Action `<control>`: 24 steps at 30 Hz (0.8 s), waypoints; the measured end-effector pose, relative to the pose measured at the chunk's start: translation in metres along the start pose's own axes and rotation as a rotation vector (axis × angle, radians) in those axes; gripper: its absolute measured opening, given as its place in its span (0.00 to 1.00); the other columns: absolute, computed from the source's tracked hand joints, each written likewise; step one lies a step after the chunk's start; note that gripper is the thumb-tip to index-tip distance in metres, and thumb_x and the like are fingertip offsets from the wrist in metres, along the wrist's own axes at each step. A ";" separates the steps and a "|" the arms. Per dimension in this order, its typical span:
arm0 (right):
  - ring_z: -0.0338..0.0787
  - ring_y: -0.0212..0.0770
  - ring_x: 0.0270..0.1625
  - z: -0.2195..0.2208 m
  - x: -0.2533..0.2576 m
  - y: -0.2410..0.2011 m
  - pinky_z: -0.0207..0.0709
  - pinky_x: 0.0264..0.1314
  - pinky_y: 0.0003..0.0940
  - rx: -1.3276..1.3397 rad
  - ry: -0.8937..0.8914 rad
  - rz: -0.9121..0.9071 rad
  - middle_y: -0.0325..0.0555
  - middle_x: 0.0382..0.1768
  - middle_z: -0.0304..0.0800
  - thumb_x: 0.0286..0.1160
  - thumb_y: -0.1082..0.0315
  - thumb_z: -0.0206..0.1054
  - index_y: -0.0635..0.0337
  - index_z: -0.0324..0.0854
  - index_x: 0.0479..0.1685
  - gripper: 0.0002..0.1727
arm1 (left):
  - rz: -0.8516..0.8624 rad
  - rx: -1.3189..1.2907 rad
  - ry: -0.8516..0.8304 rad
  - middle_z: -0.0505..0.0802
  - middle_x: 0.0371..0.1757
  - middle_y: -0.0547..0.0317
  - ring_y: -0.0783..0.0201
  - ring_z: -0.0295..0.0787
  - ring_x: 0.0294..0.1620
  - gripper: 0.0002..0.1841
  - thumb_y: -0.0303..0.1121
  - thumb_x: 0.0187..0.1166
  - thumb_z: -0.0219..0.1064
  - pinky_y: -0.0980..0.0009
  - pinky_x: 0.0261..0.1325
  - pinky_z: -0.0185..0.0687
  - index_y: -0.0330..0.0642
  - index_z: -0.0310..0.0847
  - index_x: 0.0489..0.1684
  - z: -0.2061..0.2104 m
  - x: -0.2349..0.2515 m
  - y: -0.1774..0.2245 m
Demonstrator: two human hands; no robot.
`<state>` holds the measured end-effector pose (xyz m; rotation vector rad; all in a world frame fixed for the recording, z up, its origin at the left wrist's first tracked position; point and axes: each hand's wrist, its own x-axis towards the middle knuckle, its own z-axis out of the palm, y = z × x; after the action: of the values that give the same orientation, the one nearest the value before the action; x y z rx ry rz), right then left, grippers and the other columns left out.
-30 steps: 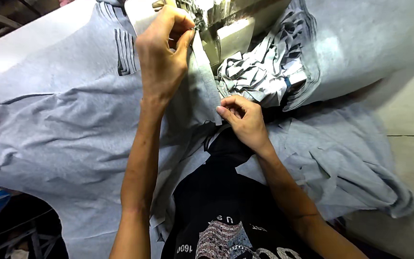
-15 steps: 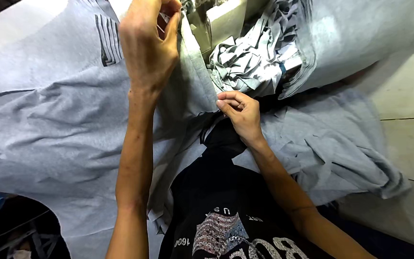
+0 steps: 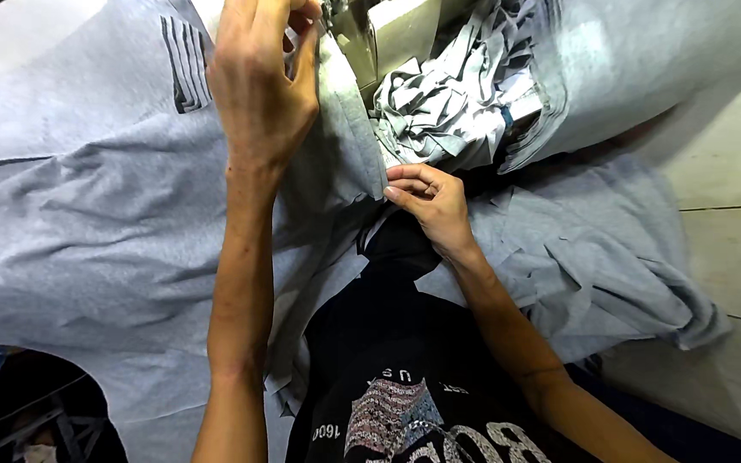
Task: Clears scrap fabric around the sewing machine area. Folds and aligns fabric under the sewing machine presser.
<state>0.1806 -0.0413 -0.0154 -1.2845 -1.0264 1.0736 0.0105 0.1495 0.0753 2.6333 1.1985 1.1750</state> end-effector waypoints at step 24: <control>0.94 0.33 0.41 0.004 0.014 0.007 0.90 0.44 0.27 -0.048 0.057 0.002 0.41 0.45 0.96 0.73 0.73 0.75 0.57 0.90 0.55 0.13 | -0.052 0.026 0.142 0.93 0.48 0.54 0.59 0.86 0.54 0.09 0.36 0.83 0.67 0.67 0.51 0.79 0.43 0.90 0.49 -0.013 0.000 0.005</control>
<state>0.1793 -0.0270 -0.0221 -1.3477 -1.0130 1.0136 0.0053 0.1424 0.0855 2.5576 1.3034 1.3671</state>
